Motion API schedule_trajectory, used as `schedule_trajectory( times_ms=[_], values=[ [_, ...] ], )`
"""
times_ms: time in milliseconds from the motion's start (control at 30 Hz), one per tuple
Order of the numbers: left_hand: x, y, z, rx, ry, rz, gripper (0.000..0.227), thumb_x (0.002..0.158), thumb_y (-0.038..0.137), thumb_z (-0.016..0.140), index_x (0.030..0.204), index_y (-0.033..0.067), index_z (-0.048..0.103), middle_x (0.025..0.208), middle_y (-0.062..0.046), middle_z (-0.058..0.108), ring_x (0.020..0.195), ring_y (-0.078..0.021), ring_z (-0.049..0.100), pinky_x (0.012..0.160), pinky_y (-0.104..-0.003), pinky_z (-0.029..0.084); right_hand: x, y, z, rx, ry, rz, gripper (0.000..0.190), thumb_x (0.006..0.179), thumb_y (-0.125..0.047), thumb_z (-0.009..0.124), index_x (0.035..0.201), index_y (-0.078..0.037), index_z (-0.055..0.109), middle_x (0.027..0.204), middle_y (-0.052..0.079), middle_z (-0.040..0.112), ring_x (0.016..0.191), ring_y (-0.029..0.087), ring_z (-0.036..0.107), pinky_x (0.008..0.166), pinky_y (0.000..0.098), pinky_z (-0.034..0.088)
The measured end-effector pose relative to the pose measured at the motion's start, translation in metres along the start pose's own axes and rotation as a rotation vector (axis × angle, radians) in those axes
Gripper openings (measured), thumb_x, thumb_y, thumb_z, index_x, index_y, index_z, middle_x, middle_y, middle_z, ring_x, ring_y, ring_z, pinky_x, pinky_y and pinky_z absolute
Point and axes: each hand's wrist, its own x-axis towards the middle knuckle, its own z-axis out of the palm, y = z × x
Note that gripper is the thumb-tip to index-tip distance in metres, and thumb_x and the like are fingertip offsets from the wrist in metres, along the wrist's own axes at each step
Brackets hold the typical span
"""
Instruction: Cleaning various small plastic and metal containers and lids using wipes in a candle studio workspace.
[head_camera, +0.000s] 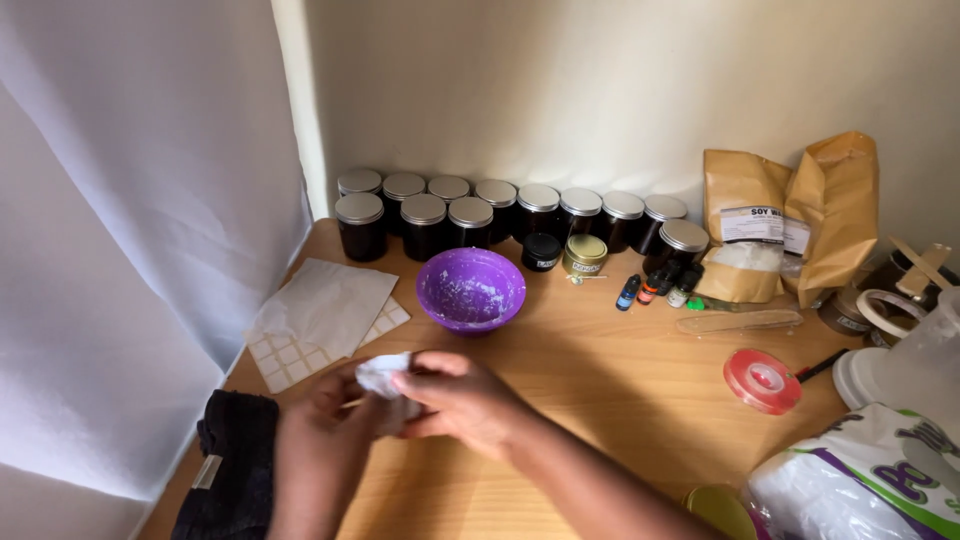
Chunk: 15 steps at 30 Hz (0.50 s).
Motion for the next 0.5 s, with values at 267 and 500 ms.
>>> schedule_trajectory(
  times_ms=[267,500],
  values=[
    [-0.024,0.013,-0.025,0.33,0.142,-0.137,0.028,0.08,0.031,0.06,0.101,0.021,0.076,0.099,0.006,0.076,0.092,-0.0109,0.07,0.082,-0.027,0.05,-0.038,-0.015,-0.087,-2.163,0.684,0.133,0.039,0.067,0.015,0.056,0.095,-0.012,0.063,0.089,0.009,0.061,0.079,0.031,0.062,0.059,0.0418,0.053],
    [-0.033,0.003,-0.037,0.274,0.272,-0.102,0.024,0.08,0.031,0.064,0.094,0.0182,0.078,0.088,0.005,0.077,0.087,-0.0067,0.069,0.079,-0.023,0.049,0.069,0.101,-0.103,-2.517,0.727,-0.273,0.014,0.063,-0.004,0.065,0.074,-0.011,0.068,0.07,0.009,0.067,0.059,0.023,0.063,0.047,0.0353,0.049]
  ],
)
